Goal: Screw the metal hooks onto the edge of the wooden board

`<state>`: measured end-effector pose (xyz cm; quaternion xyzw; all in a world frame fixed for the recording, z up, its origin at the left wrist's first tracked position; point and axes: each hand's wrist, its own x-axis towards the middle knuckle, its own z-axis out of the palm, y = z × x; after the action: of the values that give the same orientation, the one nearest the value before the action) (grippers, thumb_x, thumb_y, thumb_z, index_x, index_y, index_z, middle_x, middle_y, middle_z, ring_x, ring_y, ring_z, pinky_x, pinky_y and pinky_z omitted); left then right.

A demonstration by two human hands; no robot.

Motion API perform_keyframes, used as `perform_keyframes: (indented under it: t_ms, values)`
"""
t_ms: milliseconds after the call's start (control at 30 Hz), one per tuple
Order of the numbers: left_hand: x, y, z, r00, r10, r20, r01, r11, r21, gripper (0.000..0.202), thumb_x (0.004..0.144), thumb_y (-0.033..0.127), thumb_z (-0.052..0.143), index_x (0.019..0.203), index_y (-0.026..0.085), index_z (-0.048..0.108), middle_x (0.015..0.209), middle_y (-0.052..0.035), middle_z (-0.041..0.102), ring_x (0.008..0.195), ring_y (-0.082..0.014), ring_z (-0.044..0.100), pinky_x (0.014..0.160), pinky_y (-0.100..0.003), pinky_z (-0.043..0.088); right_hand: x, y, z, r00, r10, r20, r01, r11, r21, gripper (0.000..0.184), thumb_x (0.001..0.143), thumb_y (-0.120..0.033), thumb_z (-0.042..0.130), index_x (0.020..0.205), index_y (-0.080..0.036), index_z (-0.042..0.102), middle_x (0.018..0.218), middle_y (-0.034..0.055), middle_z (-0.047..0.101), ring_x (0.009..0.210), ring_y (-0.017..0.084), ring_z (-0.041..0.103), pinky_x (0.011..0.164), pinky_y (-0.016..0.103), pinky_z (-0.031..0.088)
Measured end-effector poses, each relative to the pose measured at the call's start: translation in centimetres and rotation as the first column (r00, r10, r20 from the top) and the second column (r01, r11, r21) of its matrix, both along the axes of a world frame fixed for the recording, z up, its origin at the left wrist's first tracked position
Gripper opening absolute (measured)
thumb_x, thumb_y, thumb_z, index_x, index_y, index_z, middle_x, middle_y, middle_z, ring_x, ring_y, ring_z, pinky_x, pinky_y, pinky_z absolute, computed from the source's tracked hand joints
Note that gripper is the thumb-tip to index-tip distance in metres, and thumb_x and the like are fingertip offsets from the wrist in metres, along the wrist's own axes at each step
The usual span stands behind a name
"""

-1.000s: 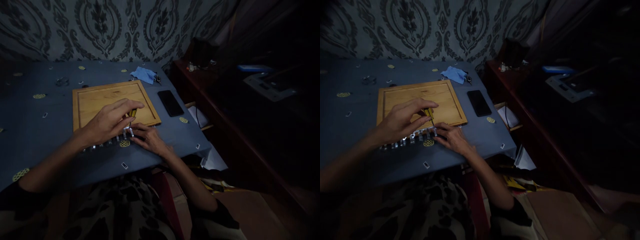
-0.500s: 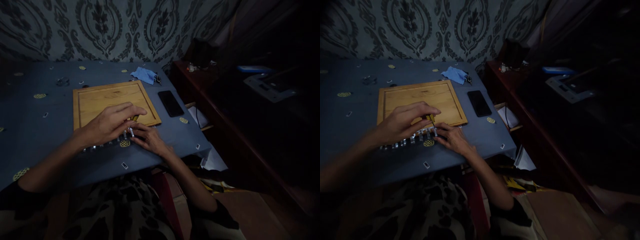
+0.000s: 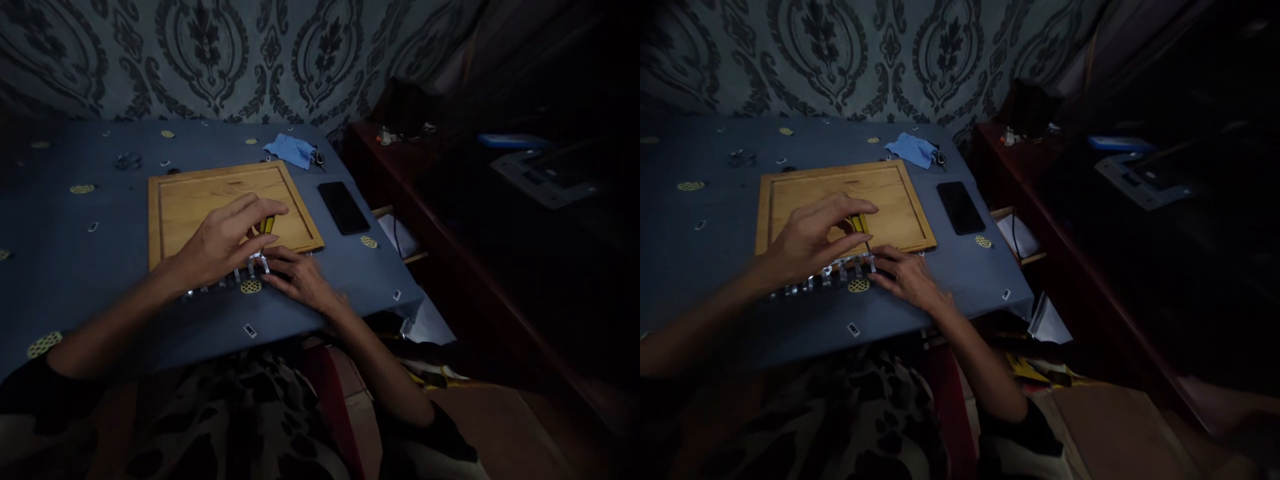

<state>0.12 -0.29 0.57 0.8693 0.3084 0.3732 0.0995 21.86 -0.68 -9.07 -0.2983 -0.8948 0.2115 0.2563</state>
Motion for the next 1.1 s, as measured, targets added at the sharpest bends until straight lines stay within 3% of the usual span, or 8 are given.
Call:
perform_keyframes:
  t_ms: [167,333,467,667,1100]
  values:
    - [-0.4,0.2,0.1,1.000,0.019,-0.019,-0.019,1.000,0.004,0.031,0.101,0.020,0.056,0.133,0.019,0.060,0.126,-0.0092,0.071,0.113,-0.0197,0.069,0.093,-0.031,0.059,0.0,0.0,0.0,1.000,0.006,-0.027,-0.006,1.000,-0.022,0.027,0.104,-0.034,0.057,0.123,-0.022,0.073,0.133,0.0103,0.067,0.119,0.024,0.069,0.098,0.040,0.059]
    - [-0.7,0.3,0.5,0.999,-0.012,-0.039,0.011,1.000,-0.021,0.037,0.099,0.012,0.053,0.136,0.017,0.057,0.135,-0.0104,0.069,0.122,-0.0209,0.067,0.102,-0.034,0.058,-0.1,0.0,-0.1,0.998,0.017,-0.053,-0.018,1.000,-0.024,0.030,0.105,-0.036,0.055,0.122,-0.019,0.073,0.133,0.0121,0.067,0.122,0.024,0.068,0.103,0.042,0.058]
    - [-0.8,0.3,0.7,0.999,-0.005,-0.042,0.004,1.000,-0.024,0.038,0.099,0.012,0.052,0.136,0.017,0.057,0.134,-0.0106,0.069,0.119,-0.0206,0.069,0.100,-0.034,0.059,-0.1,-0.1,0.0,0.998,0.016,-0.053,-0.017,1.000,-0.018,0.032,0.105,-0.036,0.054,0.125,-0.020,0.073,0.133,0.0117,0.067,0.122,0.024,0.068,0.104,0.042,0.058]
    - [-1.2,0.1,1.3,0.994,0.106,-0.003,-0.106,0.994,-0.025,0.040,0.100,0.023,0.055,0.140,0.022,0.056,0.132,-0.0090,0.068,0.108,-0.0202,0.071,0.091,-0.034,0.062,0.0,-0.2,0.1,0.999,0.006,-0.041,-0.006,1.000,-0.008,0.029,0.105,-0.035,0.056,0.124,-0.021,0.073,0.133,0.0112,0.068,0.121,0.024,0.069,0.102,0.039,0.058]
    - [-0.7,0.0,1.3,0.994,0.058,-0.093,-0.056,0.998,0.024,0.035,0.101,0.016,0.050,0.135,0.017,0.055,0.130,-0.0093,0.070,0.107,-0.0177,0.072,0.089,-0.028,0.058,0.0,0.0,-0.2,0.999,0.012,-0.040,-0.013,1.000,-0.021,0.030,0.105,-0.036,0.054,0.124,-0.021,0.073,0.135,0.0108,0.067,0.121,0.024,0.069,0.103,0.039,0.058]
